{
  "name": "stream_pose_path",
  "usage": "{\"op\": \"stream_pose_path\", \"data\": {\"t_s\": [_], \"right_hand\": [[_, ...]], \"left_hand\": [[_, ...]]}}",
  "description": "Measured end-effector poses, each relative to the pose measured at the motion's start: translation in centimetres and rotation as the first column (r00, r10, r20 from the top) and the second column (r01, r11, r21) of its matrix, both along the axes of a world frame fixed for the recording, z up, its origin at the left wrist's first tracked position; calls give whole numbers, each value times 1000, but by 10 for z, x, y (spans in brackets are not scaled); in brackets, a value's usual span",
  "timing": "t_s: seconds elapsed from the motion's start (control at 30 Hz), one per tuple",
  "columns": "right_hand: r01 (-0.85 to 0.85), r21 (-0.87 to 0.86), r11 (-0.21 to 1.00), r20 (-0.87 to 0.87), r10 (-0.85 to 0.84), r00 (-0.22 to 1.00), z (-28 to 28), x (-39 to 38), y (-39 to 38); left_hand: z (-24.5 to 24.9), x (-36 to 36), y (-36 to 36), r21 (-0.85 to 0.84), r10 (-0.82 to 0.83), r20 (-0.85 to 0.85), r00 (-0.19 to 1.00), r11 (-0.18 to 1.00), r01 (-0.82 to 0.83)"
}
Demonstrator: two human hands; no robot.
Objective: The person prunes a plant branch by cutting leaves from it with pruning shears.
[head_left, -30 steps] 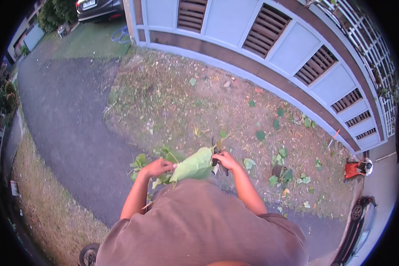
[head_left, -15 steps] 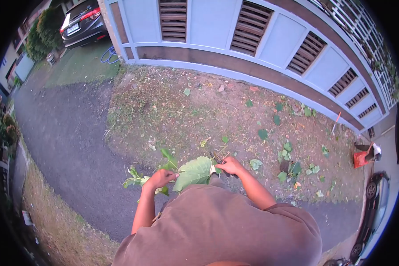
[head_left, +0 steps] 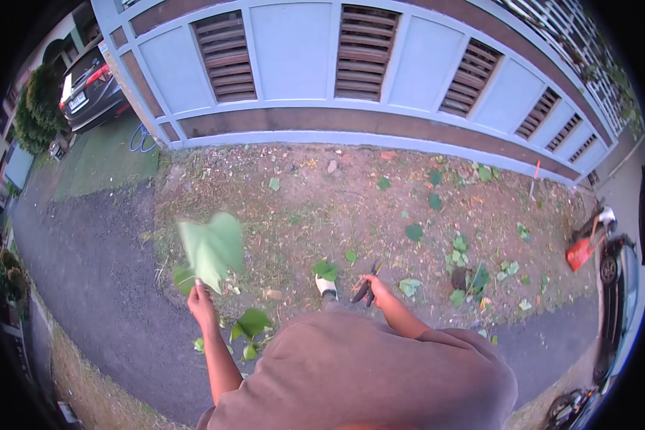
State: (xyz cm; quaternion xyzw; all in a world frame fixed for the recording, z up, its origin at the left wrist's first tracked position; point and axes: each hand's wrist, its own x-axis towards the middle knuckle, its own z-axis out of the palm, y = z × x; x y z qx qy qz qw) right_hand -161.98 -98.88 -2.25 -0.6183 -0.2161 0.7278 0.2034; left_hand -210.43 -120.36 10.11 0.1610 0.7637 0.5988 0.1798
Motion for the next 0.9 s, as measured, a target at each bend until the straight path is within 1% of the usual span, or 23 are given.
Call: {"op": "stream_pose_path", "data": {"t_s": [0.03,0.1,0.13,0.17,0.2,0.23,0.27,0.3,0.33,0.37,0.4,0.43,0.47,0.5,0.53,0.57,0.63,0.67,0.73,0.77,0.83,0.87,0.9], "right_hand": [[-106,-11,994,23,107,994,-4,-6,18],[-310,41,950,62,307,950,-19,-35,62],[-530,127,838,197,503,842,-21,-48,87],[-730,172,661,341,655,674,-10,-67,109],[-849,230,476,499,691,523,-17,-86,135],[-934,241,263,637,684,356,-29,-101,151],[-943,284,174,641,697,321,-21,-120,163],[-968,223,115,610,758,230,-15,-138,177],[-966,251,64,606,767,209,11,-156,184],[-981,192,22,528,840,122,33,-179,199],[-965,260,35,512,842,168,40,-194,205],[-941,334,51,503,835,223,47,-208,215],[-951,308,13,510,842,177,60,-220,222],[-914,362,182,367,874,319,75,-230,226],[-849,386,361,214,860,463,87,-238,232],[-860,371,349,224,866,448,98,-246,240],[-762,208,613,25,775,631,111,-262,257],[-763,212,610,45,774,632,110,-269,270],[-733,261,628,160,721,674,102,-281,302],[-725,289,626,211,697,685,98,-297,320],[-759,246,602,274,708,651,99,-329,357],[-776,194,600,320,709,628,99,-350,376],[-871,74,486,467,754,461,101,-375,398]], "left_hand": [[7,3,17,0,25,4,1000,1000,-25],[31,7,70,79,132,317,939,983,-164],[25,8,95,94,94,382,919,986,-139],[12,10,119,164,-8,418,908,984,-67],[3,16,149,185,-54,461,886,982,-36],[7,28,177,235,-130,536,834,972,1],[2,37,204,184,-56,594,802,981,-68],[6,53,230,214,-20,545,838,970,-116],[10,59,239,200,-180,519,836,976,86],[14,65,252,196,-252,419,872,963,183],[13,65,264,257,-370,299,880,919,299],[16,63,274,264,-329,327,886,932,249],[21,60,282,256,-396,302,867,910,326],[21,59,289,246,-469,276,839,878,410],[16,57,298,191,-416,235,878,906,378],[12,52,305,199,-405,250,880,910,362],[4,36,319,145,-384,241,891,922,358],[-3,23,328,165,-389,243,889,919,358],[-21,-9,350,150,-473,305,827,881,449],[-26,-26,366,174,-466,295,834,885,433],[-38,-59,384,106,-582,263,769,810,577],[-34,-77,393,108,-613,269,743,786,609],[-42,-100,399,122,-589,294,753,805,581]]}}
